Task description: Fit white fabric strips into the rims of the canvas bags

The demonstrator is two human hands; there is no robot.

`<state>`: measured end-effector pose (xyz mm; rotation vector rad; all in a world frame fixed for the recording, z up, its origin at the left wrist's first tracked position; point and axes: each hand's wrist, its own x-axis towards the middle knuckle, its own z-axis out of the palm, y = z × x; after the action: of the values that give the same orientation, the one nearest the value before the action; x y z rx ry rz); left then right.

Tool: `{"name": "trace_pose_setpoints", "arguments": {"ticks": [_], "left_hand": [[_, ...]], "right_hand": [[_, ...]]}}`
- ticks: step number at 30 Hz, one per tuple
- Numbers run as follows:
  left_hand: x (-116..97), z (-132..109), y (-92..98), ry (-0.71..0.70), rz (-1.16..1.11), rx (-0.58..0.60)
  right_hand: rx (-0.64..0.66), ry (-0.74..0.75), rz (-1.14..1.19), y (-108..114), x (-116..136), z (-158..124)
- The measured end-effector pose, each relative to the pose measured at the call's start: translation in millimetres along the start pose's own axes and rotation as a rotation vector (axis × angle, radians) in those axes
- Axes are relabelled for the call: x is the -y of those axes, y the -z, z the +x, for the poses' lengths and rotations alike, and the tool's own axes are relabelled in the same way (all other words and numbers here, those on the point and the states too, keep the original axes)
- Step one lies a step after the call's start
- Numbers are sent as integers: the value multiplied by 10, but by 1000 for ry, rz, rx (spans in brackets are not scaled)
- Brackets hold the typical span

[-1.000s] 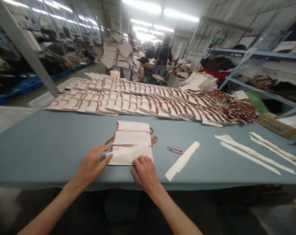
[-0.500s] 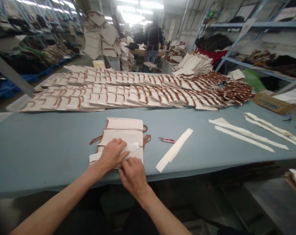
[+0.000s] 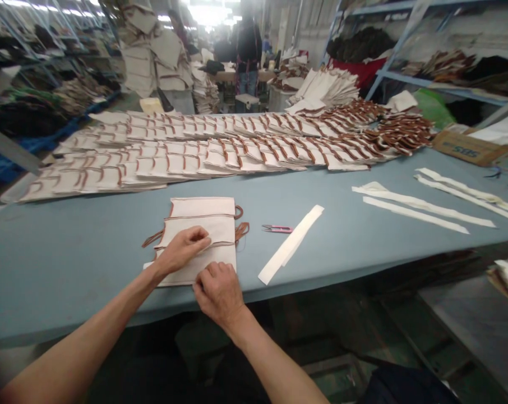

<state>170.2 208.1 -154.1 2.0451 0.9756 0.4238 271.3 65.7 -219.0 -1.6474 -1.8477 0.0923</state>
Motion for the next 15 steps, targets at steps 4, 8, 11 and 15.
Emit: {"name": "trace_pose_setpoints", "arguments": {"ticks": [4, 8, 11, 15], "left_hand": [[-174, -234, 399, 98, -292, -105], [-459, -696, 705, 181, -486, -157], [-622, -1078, 726, 229, -642, -187], [-687, -1487, 609, 321, -981, -261]], "right_hand": [[-7, -9, 85, 29, 30, -14], [-3, -42, 199, 72, 29, 8], [15, -100, 291, 183, 31, 55], [39, -173, 401, 463, 187, 69]]}}
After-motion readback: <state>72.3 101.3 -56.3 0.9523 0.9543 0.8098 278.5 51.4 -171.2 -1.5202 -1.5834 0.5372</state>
